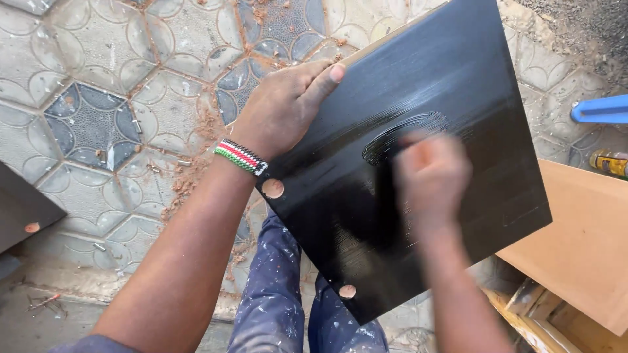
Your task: The person paints a rectangular wooden board with black paint using a sponge. They repeatedly dip the sponge into a paint can and apply the paint to the board's surface, covering it completely.
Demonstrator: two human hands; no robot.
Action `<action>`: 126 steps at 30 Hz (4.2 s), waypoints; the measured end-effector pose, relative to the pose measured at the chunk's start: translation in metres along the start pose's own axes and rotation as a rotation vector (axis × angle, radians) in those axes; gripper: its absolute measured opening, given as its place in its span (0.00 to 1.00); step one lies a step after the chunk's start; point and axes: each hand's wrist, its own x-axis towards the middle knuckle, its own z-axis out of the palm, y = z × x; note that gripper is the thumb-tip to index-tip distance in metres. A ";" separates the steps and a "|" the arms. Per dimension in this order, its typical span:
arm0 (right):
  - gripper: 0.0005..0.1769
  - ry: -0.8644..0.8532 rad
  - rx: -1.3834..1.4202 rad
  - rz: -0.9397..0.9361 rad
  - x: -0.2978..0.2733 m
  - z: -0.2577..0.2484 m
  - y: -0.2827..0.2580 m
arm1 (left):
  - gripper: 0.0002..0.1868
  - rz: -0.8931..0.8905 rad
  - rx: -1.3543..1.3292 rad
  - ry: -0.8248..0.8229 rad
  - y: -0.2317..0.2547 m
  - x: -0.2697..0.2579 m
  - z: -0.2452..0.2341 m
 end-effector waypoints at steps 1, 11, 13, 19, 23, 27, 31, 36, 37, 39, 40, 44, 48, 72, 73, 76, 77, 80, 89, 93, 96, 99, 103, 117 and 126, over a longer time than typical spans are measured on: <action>0.10 -0.087 0.042 -0.037 -0.022 0.008 -0.031 | 0.33 0.048 0.010 0.002 0.002 0.005 0.004; 0.15 -0.088 -0.200 0.417 0.066 -0.058 0.204 | 0.35 -0.083 0.084 -0.099 0.009 0.021 0.018; 0.16 0.047 0.049 0.200 0.127 -0.091 0.298 | 0.33 -0.038 0.083 -0.076 0.002 0.017 0.018; 0.08 0.003 0.176 0.166 0.018 -0.024 -0.020 | 0.45 -0.205 0.096 -0.040 0.012 0.021 0.023; 0.18 -0.162 0.068 -0.358 -0.115 0.063 -0.166 | 0.39 -0.054 0.123 0.045 0.005 0.017 0.032; 0.10 -0.137 0.050 -0.388 -0.076 0.045 -0.099 | 0.40 -0.168 0.122 -0.019 0.018 0.014 0.025; 0.12 0.050 -0.098 0.031 0.043 -0.030 0.132 | 0.47 -0.166 0.080 -0.023 0.019 0.007 0.027; 0.18 0.077 0.058 0.162 0.104 -0.050 0.249 | 0.41 -0.102 0.077 0.020 0.009 0.010 0.031; 0.16 0.077 -0.016 0.195 0.093 -0.043 0.210 | 0.43 -0.036 0.039 0.048 0.006 0.012 0.031; 0.06 0.058 0.131 0.202 0.019 0.005 0.069 | 0.38 0.081 0.113 0.031 -0.019 0.018 0.041; 0.12 0.050 0.268 0.198 0.000 0.016 -0.019 | 0.36 0.213 0.183 0.020 -0.031 0.025 0.046; 0.12 -0.247 0.299 -0.134 -0.114 0.078 -0.170 | 0.46 -0.024 -0.123 0.028 -0.013 0.022 0.011; 0.09 -0.077 0.212 -0.147 -0.049 0.049 -0.071 | 0.30 -0.095 -0.106 0.125 -0.001 0.008 -0.021; 0.15 0.100 -0.060 -0.119 0.072 0.000 0.148 | 0.38 -0.322 -0.014 -0.122 -0.019 -0.004 -0.023; 0.20 0.121 -0.172 -0.021 0.114 -0.021 0.209 | 0.39 -0.302 0.043 -0.130 -0.024 -0.004 -0.021; 0.13 0.083 0.182 0.130 0.158 -0.035 0.311 | 0.41 -0.289 -0.028 -0.112 -0.020 -0.006 -0.023; 0.13 0.076 0.184 0.136 0.139 -0.033 0.264 | 0.41 -0.296 -0.028 -0.117 -0.055 -0.006 -0.005; 0.12 0.096 -0.039 0.136 0.051 0.031 0.089 | 0.61 0.395 0.454 0.144 -0.094 -0.007 0.006; 0.11 -0.086 0.125 -0.133 -0.010 0.072 -0.108 | 0.40 0.202 0.440 -0.087 -0.112 -0.009 0.015; 0.13 0.117 -0.241 -0.141 0.092 0.014 0.109 | 0.20 -0.013 0.233 -0.098 -0.052 -0.016 -0.012; 0.10 0.182 -0.272 0.021 0.144 -0.034 0.281 | 0.38 -0.321 -0.027 -0.181 -0.014 -0.007 -0.033; 0.08 0.163 -0.091 0.201 0.150 -0.015 0.226 | 0.39 -0.311 0.002 -0.204 -0.034 -0.009 -0.023; 0.10 0.063 0.104 0.255 0.073 0.036 -0.075 | 0.38 -0.460 -0.187 -0.157 -0.010 0.002 -0.047; 0.16 0.160 -0.378 -0.123 0.156 -0.012 0.185 | 0.38 0.113 0.388 -0.207 -0.086 -0.008 -0.004; 0.08 0.021 0.192 0.182 0.057 0.077 -0.072 | 0.47 -0.215 -0.003 -0.132 -0.027 0.009 -0.063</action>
